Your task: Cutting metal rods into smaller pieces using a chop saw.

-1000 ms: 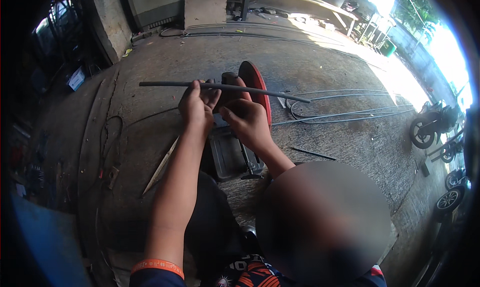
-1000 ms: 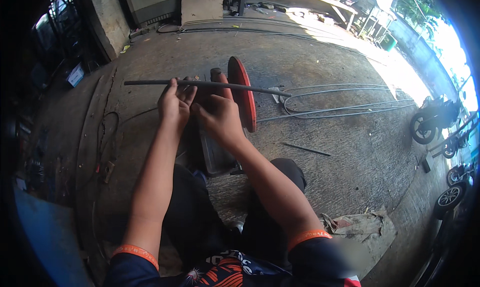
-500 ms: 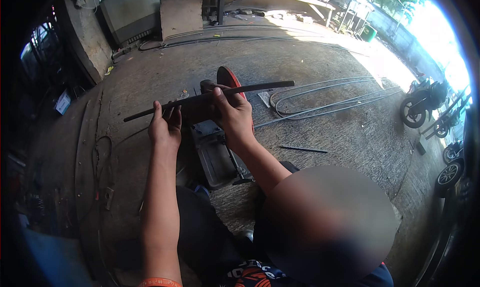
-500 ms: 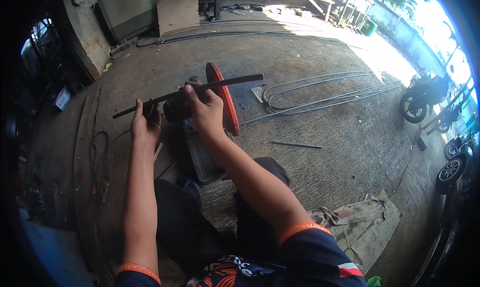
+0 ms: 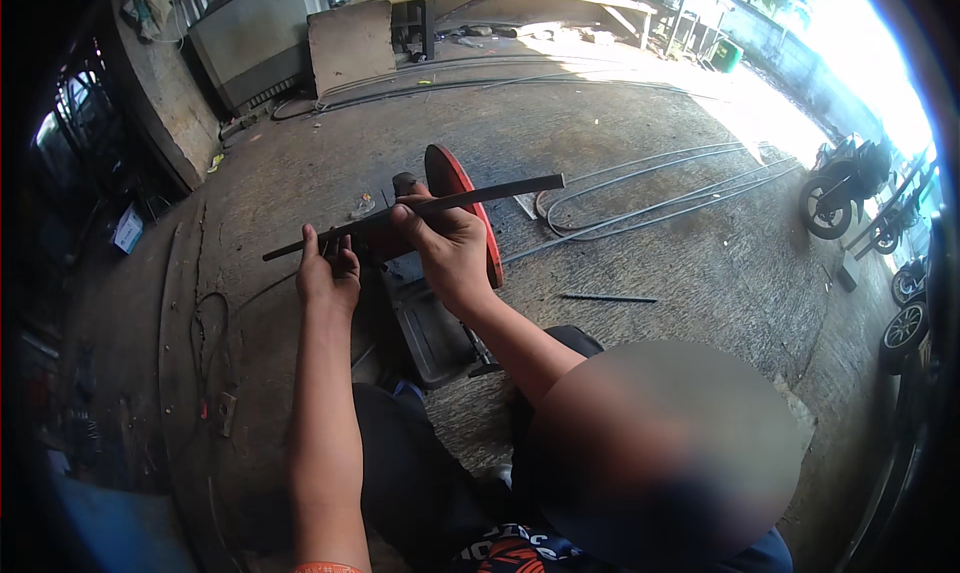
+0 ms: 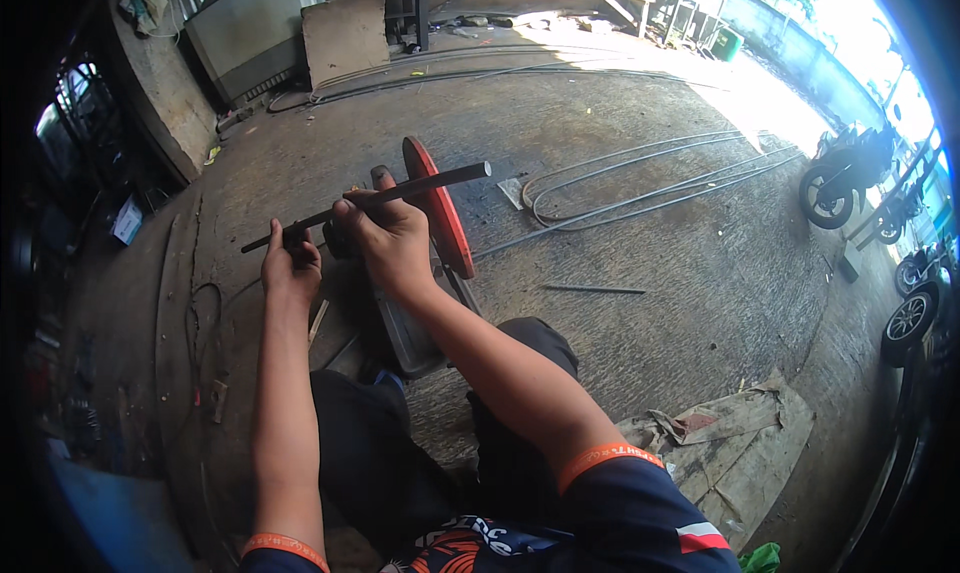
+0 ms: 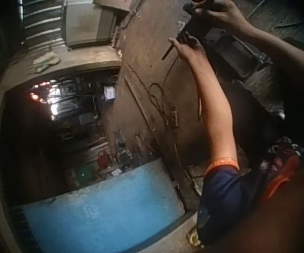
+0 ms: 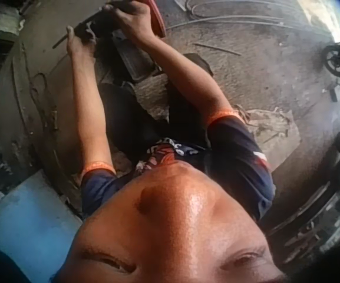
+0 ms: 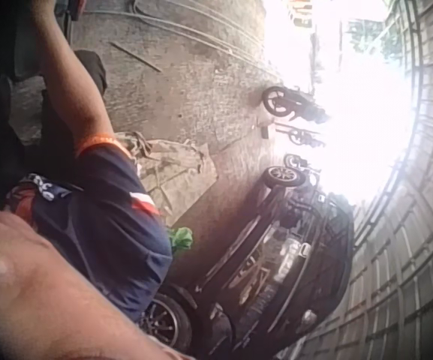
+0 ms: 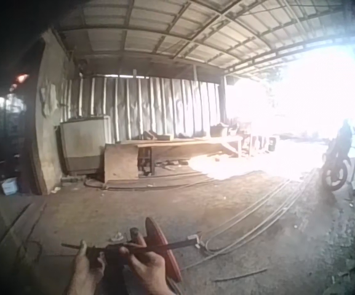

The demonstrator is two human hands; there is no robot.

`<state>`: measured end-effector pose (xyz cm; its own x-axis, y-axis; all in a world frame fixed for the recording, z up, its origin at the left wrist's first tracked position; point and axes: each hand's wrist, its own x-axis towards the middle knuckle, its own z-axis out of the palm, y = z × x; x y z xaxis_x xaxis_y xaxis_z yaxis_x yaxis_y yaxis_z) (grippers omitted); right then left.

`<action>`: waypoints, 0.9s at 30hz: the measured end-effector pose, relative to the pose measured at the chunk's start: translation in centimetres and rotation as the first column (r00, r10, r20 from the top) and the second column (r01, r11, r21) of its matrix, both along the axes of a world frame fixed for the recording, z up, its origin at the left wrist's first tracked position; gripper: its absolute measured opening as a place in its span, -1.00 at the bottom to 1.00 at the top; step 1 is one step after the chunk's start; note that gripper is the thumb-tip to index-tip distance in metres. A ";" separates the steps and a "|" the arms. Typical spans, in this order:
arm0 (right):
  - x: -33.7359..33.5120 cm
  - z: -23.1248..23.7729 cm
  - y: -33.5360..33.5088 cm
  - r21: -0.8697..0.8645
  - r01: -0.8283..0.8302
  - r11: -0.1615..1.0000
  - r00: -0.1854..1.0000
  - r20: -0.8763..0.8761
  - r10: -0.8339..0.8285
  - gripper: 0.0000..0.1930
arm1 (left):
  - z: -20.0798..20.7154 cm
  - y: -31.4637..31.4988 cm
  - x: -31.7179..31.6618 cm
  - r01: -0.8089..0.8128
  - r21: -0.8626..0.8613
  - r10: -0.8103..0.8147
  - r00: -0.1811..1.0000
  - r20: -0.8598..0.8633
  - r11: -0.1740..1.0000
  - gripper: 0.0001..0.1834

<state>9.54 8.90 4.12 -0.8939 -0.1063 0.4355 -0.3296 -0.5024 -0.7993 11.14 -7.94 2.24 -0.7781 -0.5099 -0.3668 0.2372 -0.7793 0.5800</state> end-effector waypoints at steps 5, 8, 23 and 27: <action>0.0 0.2 0.0 -0.031 -0.002 1.000 0.999 0.036 0.003 -0.79 | 0.2 0.3 0.2 -0.014 0.004 0.014 1.000 -0.006 1.000 -0.60; 0.0 0.3 0.2 -0.041 -0.030 0.999 0.996 0.083 0.033 -0.78 | 0.3 0.6 0.3 -0.022 0.003 0.022 1.000 -0.005 1.000 -0.60; -1.6 -0.1 1.6 0.016 0.007 1.000 0.993 0.115 -0.008 -0.63 | 1.9 2.2 1.0 -0.028 -0.143 0.004 0.986 -0.168 0.989 -0.77; -2.4 0.0 2.1 0.003 -0.112 0.994 0.936 0.335 0.105 -0.66 | 2.2 2.8 1.3 -0.032 -0.175 -0.007 0.976 -0.219 0.984 -0.77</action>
<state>7.12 11.02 4.08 -0.9700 -0.2164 0.1107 0.0132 -0.5018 -0.8649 12.40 -5.13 4.45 -0.8223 -0.5614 -0.0926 0.3823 -0.6656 0.6409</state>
